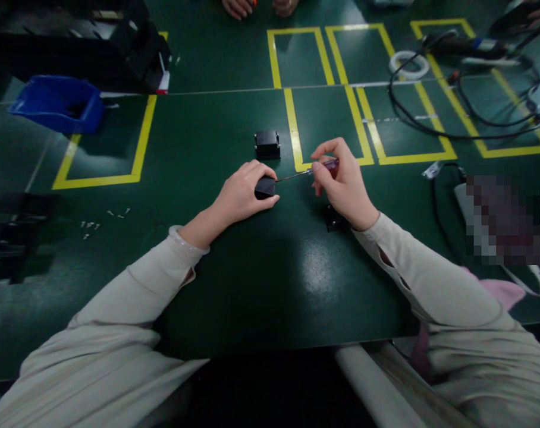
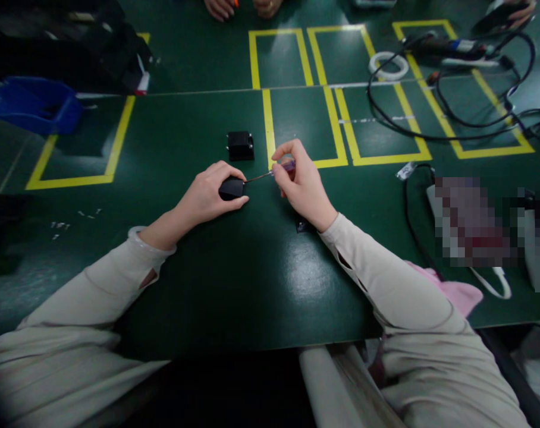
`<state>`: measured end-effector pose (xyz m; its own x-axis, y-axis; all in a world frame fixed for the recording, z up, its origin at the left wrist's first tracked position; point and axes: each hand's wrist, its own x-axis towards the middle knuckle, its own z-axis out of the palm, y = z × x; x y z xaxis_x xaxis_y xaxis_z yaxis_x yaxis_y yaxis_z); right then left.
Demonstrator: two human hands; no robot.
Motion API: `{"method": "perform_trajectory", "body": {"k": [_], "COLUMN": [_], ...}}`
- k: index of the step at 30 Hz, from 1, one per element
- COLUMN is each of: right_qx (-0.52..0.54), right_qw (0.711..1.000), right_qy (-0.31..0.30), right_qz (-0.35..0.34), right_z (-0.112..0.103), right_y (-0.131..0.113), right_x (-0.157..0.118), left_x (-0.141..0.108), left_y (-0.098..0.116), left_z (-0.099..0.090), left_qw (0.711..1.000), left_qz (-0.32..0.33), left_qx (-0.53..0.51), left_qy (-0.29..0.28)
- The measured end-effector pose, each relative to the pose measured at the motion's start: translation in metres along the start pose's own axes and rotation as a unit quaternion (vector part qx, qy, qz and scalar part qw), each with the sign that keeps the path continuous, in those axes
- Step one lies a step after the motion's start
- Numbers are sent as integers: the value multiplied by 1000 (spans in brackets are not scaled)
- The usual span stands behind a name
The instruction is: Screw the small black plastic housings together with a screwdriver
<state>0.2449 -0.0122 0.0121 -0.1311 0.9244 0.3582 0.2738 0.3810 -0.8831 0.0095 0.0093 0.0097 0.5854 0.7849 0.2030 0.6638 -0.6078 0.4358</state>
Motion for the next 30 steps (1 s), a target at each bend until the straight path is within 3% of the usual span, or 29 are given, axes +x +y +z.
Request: {"method": "perform_trajectory", "body": {"k": [30], "right_qx": [9], "right_qw": [1000], "right_qy": [-4], "right_qz": [6], "right_z": [0], "right_y": [1], "right_x": [0], "left_x": [0], "left_y": [-1], "left_z": [1], "left_qw": [1000], "left_qz": [7], "left_qx": [-4], "left_qy": [8]}}
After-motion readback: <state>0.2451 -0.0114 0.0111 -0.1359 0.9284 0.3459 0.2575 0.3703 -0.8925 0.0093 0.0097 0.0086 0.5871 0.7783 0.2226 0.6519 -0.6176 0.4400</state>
